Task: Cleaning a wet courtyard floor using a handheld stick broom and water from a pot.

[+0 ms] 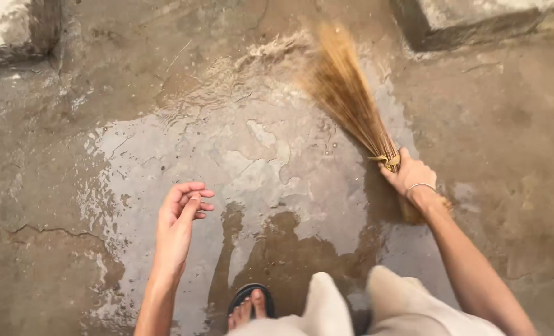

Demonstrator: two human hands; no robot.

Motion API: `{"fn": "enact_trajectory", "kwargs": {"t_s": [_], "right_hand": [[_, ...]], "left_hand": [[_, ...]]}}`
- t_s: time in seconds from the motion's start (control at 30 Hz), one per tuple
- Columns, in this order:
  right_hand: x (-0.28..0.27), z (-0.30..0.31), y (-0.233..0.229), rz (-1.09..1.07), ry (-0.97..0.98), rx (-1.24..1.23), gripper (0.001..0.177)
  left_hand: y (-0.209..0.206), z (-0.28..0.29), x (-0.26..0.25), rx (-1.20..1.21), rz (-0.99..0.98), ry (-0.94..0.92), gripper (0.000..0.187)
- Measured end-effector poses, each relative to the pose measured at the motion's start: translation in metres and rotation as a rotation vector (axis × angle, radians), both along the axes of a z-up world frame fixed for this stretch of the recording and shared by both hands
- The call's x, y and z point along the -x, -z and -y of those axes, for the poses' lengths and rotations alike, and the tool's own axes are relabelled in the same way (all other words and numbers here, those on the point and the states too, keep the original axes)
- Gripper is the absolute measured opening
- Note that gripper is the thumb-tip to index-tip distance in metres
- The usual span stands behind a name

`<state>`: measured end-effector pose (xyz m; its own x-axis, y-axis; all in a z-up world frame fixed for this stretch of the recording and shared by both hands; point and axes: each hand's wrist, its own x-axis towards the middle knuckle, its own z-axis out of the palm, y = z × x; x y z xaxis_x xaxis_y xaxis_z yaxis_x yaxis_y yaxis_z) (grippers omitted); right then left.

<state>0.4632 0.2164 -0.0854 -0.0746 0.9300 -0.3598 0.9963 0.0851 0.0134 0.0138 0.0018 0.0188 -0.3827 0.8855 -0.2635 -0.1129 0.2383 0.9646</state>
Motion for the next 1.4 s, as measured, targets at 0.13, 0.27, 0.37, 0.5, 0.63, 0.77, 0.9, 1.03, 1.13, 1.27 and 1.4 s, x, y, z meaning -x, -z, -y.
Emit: {"fn": "enact_trajectory", "kwargs": {"t_s": [0.13, 0.27, 0.37, 0.5, 0.63, 0.77, 0.9, 1.03, 1.13, 1.27, 1.4], "right_hand": [[0.005, -0.043, -0.004, -0.283, 0.229, -0.098, 0.073], [0.066, -0.108, -0.056, -0.555, 0.201, -0.134, 0.085], [0.134, -0.178, -0.099, -0.488, -0.083, -0.105, 0.064], [0.218, -0.194, -0.155, -0.333, -0.231, -0.182, 0.075], [0.24, -0.167, -0.101, -0.27, -0.444, -0.031, 0.067], [0.208, -0.135, -0.013, -0.152, -0.775, -0.014, 0.064], [0.136, -0.169, 0.03, -0.065, -0.638, -0.075, 0.054], [0.09, -0.217, 0.023, -0.002, -0.245, -0.12, 0.055], [0.091, -0.24, -0.016, 0.018, -0.007, -0.111, 0.069], [0.103, -0.237, -0.024, -0.039, 0.085, -0.154, 0.068], [0.116, -0.219, -0.007, -0.162, 0.065, -0.2, 0.068]], "left_hand": [[-0.047, -0.048, -0.01, 0.075, -0.052, 0.128, 0.029], [-0.079, -0.185, -0.001, 0.484, 0.137, 0.42, 0.045], [-0.053, -0.297, 0.005, 0.735, -0.81, 0.662, 0.043], [-0.104, -0.344, -0.069, 1.1, -2.077, 1.128, 0.036], [-0.025, -0.389, -0.09, 0.902, -1.611, 0.726, 0.049], [0.031, -0.38, -0.089, 0.997, -1.19, 0.998, 0.042], [0.068, -0.39, -0.094, 0.819, -1.274, 1.012, 0.038], [0.085, -0.407, -0.075, 0.651, -1.445, 1.01, 0.038], [0.09, -0.423, -0.043, 0.593, -1.407, 0.923, 0.039], [0.11, -0.411, -0.012, 0.666, -1.349, 0.827, 0.04], [0.119, -0.39, -0.018, 0.864, -1.315, 0.894, 0.038]]}}
